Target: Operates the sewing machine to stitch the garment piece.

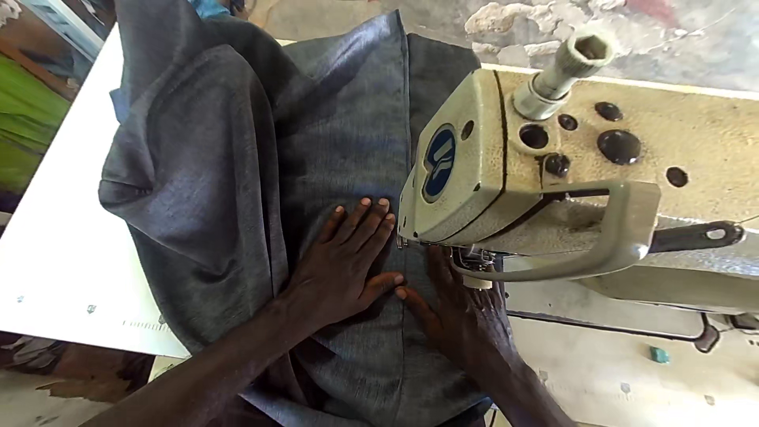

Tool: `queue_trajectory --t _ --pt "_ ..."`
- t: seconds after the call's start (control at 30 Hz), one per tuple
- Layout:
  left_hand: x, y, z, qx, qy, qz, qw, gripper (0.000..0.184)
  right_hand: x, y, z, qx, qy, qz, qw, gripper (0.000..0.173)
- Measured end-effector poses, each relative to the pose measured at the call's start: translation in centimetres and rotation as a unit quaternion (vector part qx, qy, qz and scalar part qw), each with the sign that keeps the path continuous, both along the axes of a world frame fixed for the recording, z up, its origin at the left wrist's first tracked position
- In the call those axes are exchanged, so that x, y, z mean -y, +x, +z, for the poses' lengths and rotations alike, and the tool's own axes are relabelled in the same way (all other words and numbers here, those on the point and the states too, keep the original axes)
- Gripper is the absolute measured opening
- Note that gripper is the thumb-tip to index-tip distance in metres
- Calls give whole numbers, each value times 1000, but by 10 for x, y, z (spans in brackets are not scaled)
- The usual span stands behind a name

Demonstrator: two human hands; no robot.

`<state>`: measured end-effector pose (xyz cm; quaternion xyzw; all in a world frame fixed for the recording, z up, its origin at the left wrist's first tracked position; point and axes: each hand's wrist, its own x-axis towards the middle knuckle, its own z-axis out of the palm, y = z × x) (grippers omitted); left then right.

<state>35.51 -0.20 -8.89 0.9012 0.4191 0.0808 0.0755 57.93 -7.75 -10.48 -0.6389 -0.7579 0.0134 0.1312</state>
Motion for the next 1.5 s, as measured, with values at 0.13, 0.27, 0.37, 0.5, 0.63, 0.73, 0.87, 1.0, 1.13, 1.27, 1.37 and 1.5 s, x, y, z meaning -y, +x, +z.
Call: queue_trajectory --t 0.13,0.27,0.37,0.5,0.63,0.73,0.87,1.0,1.13,1.27,1.37,1.5 --pt "-10 1 0 -4 13 -6 1000 81 -10 3 1 -5 16 11 1000 74" --pt "-18 2 1 -5 8 -11 1000 81 -17 4 0 -4 9 0 1000 75" --pt "-25 2 0 -4 14 -13 1000 80 -24 5 -2 -2 27 0 1000 75" --pt "-18 2 4 24 38 -21 999 76 -21 4 -1 -31 55 12 998 76" --pt "15 -3 4 29 -5 -30 999 71 8 -5 4 -25 4 36 999 84" --pt "15 -7 -1 11 -2 -35 999 80 14 -1 -1 2 0 34 999 93" --pt "5 -7 -1 7 -2 -37 999 83 7 3 1 14 -8 34 999 94" --pt "-6 -5 3 -4 -17 -31 999 85 -3 6 1 15 -14 36 999 93" --pt "-16 -2 8 -5 -12 -29 999 83 -14 9 3 11 5 37 999 86" --pt "-28 0 9 0 -3 -32 999 85 -26 14 1 10 9 33 999 80" --pt "-36 2 9 1 2 -31 1000 86 -33 18 2 6 5 27 1000 76" --pt "-40 4 5 -3 15 -24 1000 88 -41 20 3 12 6 39 999 74"
